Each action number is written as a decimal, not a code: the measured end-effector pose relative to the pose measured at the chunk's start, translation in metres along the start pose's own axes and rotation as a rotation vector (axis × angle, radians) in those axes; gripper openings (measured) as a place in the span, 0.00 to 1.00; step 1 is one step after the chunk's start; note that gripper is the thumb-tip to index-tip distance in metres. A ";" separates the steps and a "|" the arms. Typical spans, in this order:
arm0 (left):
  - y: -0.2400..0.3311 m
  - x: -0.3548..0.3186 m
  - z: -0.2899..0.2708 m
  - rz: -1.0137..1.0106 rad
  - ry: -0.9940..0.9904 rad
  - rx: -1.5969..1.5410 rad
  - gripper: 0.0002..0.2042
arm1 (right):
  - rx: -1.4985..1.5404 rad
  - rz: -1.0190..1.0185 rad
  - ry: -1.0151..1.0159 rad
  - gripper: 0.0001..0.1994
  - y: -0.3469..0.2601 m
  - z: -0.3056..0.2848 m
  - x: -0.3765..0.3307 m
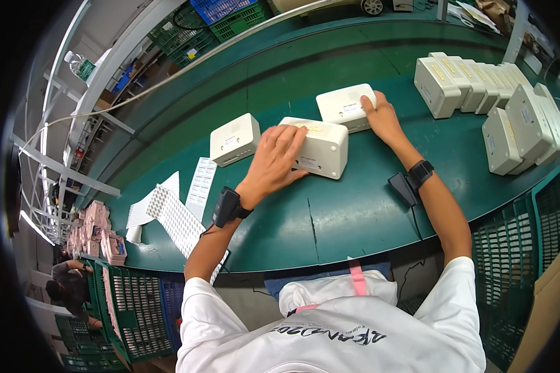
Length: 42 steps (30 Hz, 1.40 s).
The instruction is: The person peels small adhesive pads from a sheet and presses them onto the back of plastic cases before stacking and placing them into a green crate. Finally, the person peels labels from a backing sheet and applies them to the back of the remaining cases.
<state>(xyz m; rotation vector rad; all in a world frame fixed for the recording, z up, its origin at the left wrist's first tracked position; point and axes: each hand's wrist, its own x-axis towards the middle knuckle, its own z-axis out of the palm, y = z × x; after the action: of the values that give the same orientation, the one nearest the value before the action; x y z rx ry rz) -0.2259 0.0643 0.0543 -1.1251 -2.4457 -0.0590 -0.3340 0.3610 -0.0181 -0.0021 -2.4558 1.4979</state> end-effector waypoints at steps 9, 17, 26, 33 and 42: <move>0.017 0.010 0.025 0.035 0.166 -0.135 0.48 | 0.010 0.201 -0.438 0.38 -0.029 -0.018 0.020; 0.018 -0.008 0.038 0.070 0.273 -0.154 0.43 | 0.176 0.038 -0.403 0.28 -0.054 -0.027 -0.019; 0.024 -0.035 0.029 0.084 0.305 -0.161 0.35 | 0.058 -0.309 -0.130 0.25 -0.072 -0.027 -0.069; 0.032 -0.050 0.024 0.089 0.356 -0.180 0.29 | 0.228 -0.266 -0.049 0.25 -0.051 -0.031 -0.048; 0.031 -0.042 0.036 0.054 0.361 -0.177 0.29 | 0.160 -0.348 -0.061 0.28 -0.049 -0.038 -0.051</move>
<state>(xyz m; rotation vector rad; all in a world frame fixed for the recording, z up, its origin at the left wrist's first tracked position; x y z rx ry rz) -0.1930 0.0628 0.0004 -1.1406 -2.1190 -0.4307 -0.2700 0.3644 0.0304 0.4816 -2.2266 1.5456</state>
